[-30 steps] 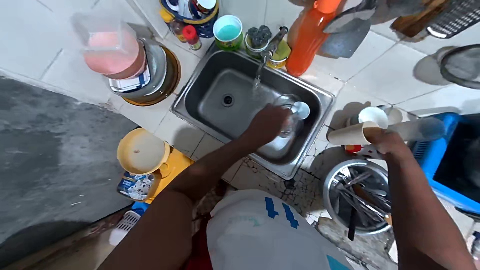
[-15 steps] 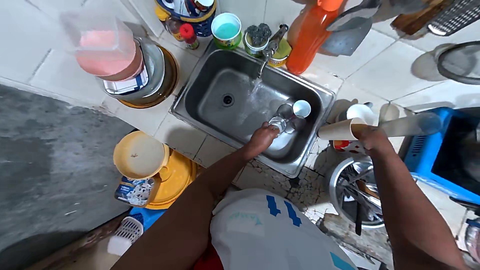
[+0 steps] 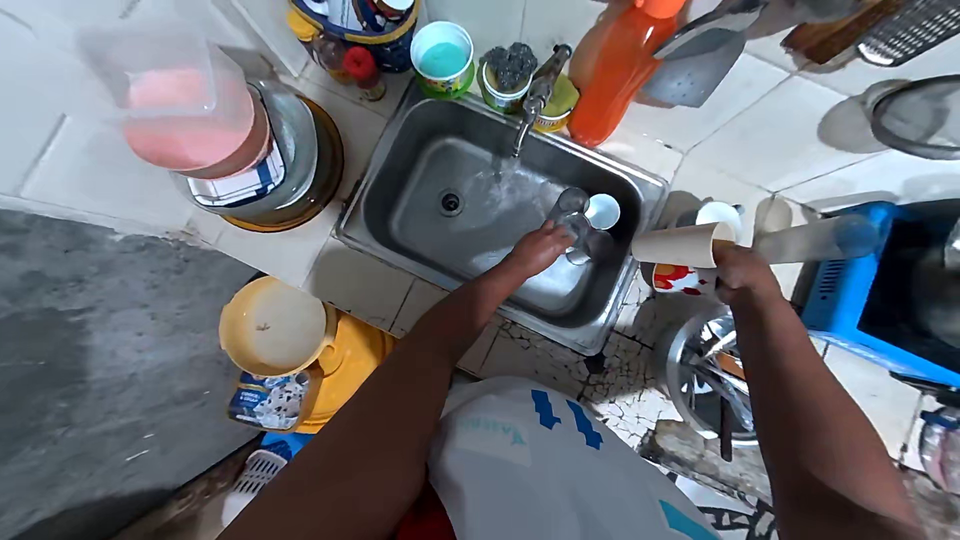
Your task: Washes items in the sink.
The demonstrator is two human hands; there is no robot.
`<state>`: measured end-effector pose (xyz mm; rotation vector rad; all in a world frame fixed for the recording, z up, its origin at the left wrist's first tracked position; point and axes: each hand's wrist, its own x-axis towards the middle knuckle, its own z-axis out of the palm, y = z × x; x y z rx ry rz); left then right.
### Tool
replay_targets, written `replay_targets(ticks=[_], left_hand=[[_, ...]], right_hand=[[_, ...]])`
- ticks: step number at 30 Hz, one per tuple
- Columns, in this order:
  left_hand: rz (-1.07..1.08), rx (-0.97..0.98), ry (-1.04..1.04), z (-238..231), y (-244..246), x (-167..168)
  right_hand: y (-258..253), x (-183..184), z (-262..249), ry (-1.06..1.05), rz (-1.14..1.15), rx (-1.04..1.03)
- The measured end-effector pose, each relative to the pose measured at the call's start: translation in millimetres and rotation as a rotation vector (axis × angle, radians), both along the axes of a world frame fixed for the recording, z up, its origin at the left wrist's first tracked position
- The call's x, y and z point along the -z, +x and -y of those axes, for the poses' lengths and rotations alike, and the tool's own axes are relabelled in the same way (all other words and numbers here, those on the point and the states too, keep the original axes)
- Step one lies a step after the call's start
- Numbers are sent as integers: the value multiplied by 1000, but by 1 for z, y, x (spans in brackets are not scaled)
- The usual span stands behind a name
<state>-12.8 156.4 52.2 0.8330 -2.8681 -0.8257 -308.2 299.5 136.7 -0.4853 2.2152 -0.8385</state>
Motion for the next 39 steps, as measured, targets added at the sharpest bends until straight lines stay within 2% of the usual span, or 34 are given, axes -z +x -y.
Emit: replay_targets(ticks=[6, 11, 16, 19, 23, 26, 29, 34, 39], left_hand=[[-8, 31, 32, 9, -3, -1], [-255, -17, -56, 2, 5, -3], [-522, -156, 17, -12, 8, -24], [-559, -238, 260, -35, 21, -39], [-353, -272, 679, -59, 36, -33], [-195, -387, 1132, -61, 40, -29], [-148, -606, 1442, -57, 43, -29], [-211, -810, 1621, -40, 61, -37], [-236, -925, 1741, -15, 72, -20]], right_hand=[[36, -7, -1, 35, -20, 53], [66, -9, -6, 67, -40, 108], [102, -26, -22, 188, -39, 56], [124, -30, -36, 141, 37, 74], [146, -33, -49, 144, 138, 13], [160, -32, -55, 155, 178, -123], [173, -42, -49, 159, 201, -359], [191, -51, -8, 244, 225, -781], [186, -7, 42, 209, 126, -957]])
